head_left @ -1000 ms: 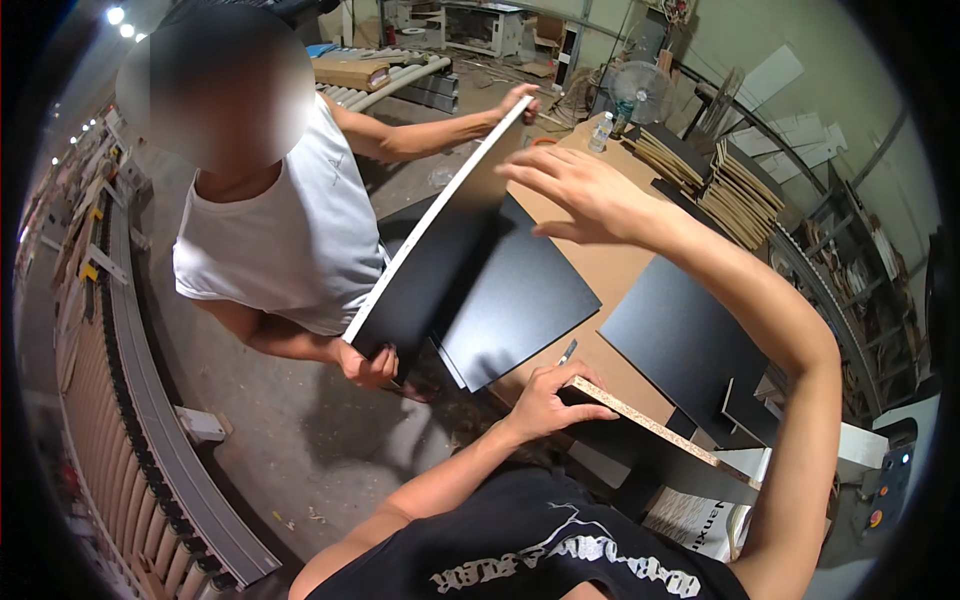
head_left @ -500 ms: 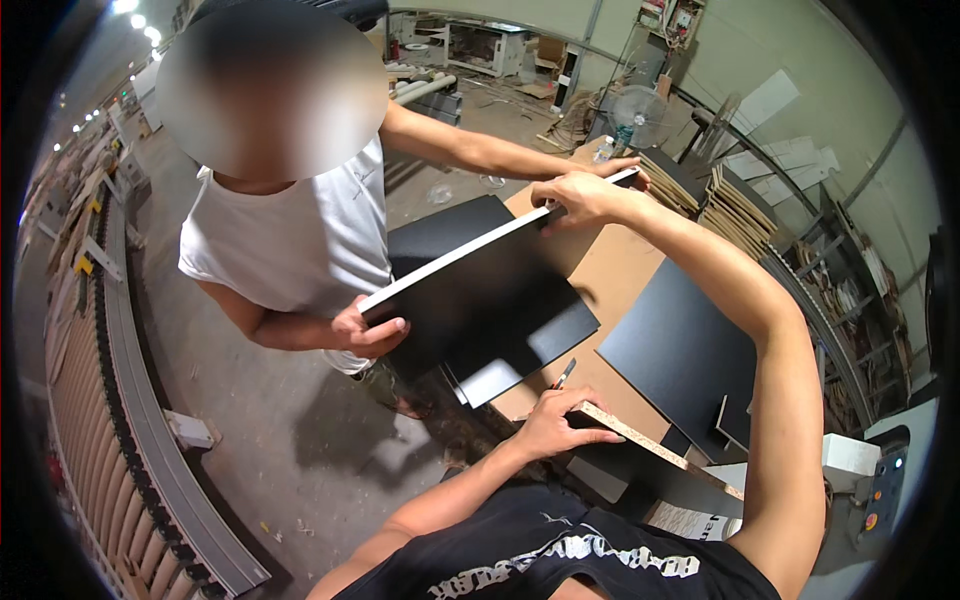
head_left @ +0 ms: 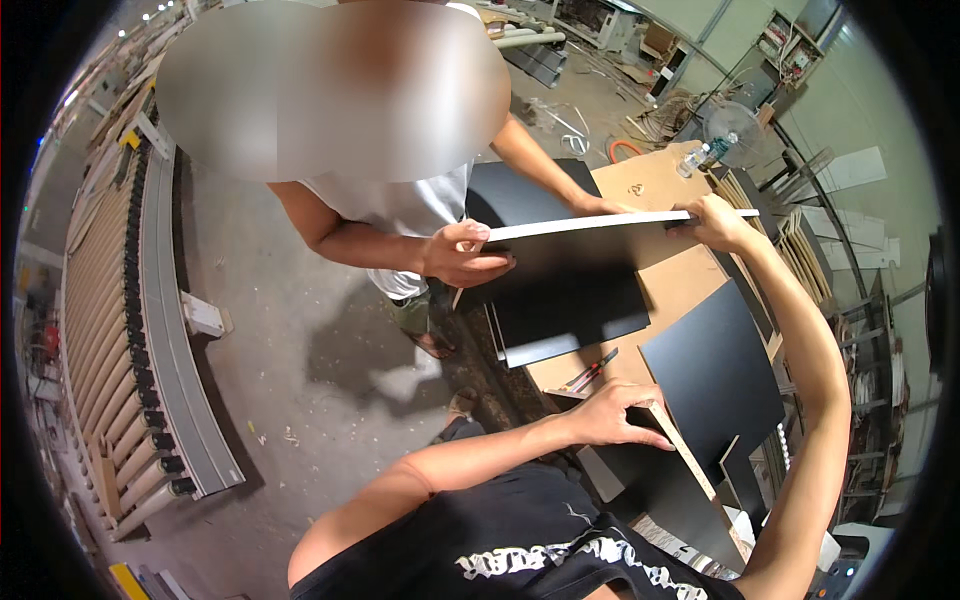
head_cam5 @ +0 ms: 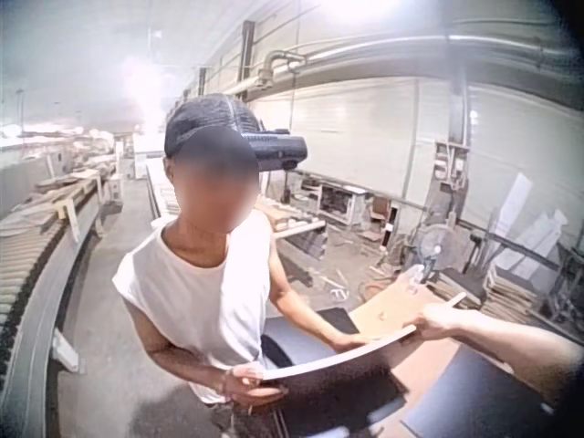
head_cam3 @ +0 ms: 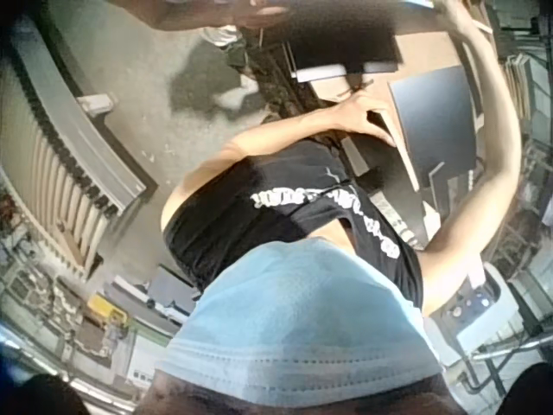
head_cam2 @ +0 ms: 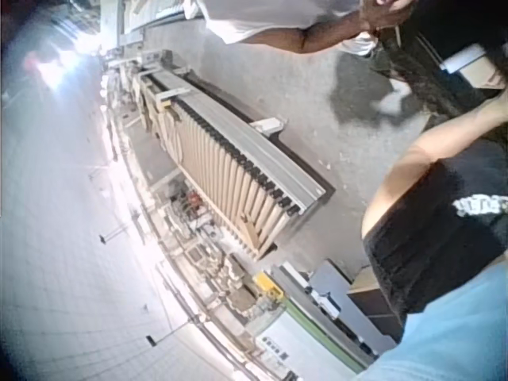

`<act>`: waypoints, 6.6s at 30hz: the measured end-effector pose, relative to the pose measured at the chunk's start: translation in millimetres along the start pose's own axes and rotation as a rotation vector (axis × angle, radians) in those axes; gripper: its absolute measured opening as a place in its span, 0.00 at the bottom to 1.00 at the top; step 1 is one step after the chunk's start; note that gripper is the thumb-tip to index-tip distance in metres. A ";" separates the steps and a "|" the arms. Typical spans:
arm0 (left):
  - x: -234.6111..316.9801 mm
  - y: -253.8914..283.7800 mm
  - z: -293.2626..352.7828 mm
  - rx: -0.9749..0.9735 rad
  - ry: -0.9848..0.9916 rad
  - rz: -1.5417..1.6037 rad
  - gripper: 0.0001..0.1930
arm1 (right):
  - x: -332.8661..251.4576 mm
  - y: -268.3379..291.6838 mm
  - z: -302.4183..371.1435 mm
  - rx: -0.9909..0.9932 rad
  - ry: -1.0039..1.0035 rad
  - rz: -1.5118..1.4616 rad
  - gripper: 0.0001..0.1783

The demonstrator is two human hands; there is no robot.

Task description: Assisting in moving and processing boards in a furniture factory.

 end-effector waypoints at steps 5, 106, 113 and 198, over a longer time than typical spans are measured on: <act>-0.5 1.7 0.0 0.000 0.015 0.014 0.18 | 0.0 -5.5 20.0 0.008 -0.007 0.034 0.17; -103.7 43.0 40.9 0.430 -0.084 -0.092 0.23 | 23.8 -359.8 752.7 2.497 -1.262 -1.079 0.36; -44.3 -2.7 26.4 0.539 -0.082 0.014 0.26 | 7.8 -390.0 792.8 2.491 -1.326 -0.959 0.35; 53.7 -223.9 -11.0 -0.794 -0.189 -0.701 0.15 | 3.7 -86.1 401.1 -0.443 -0.298 -0.284 0.26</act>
Point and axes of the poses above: each hand's wrist, its own z-axis away from the middle knuckle, its own y-axis out of the back of the hand, x = y × z, the point moved 9 cm from there along -z, towards the middle knuckle, and after that the axes turned 8 degrees about -y, right-handed, at the moved point
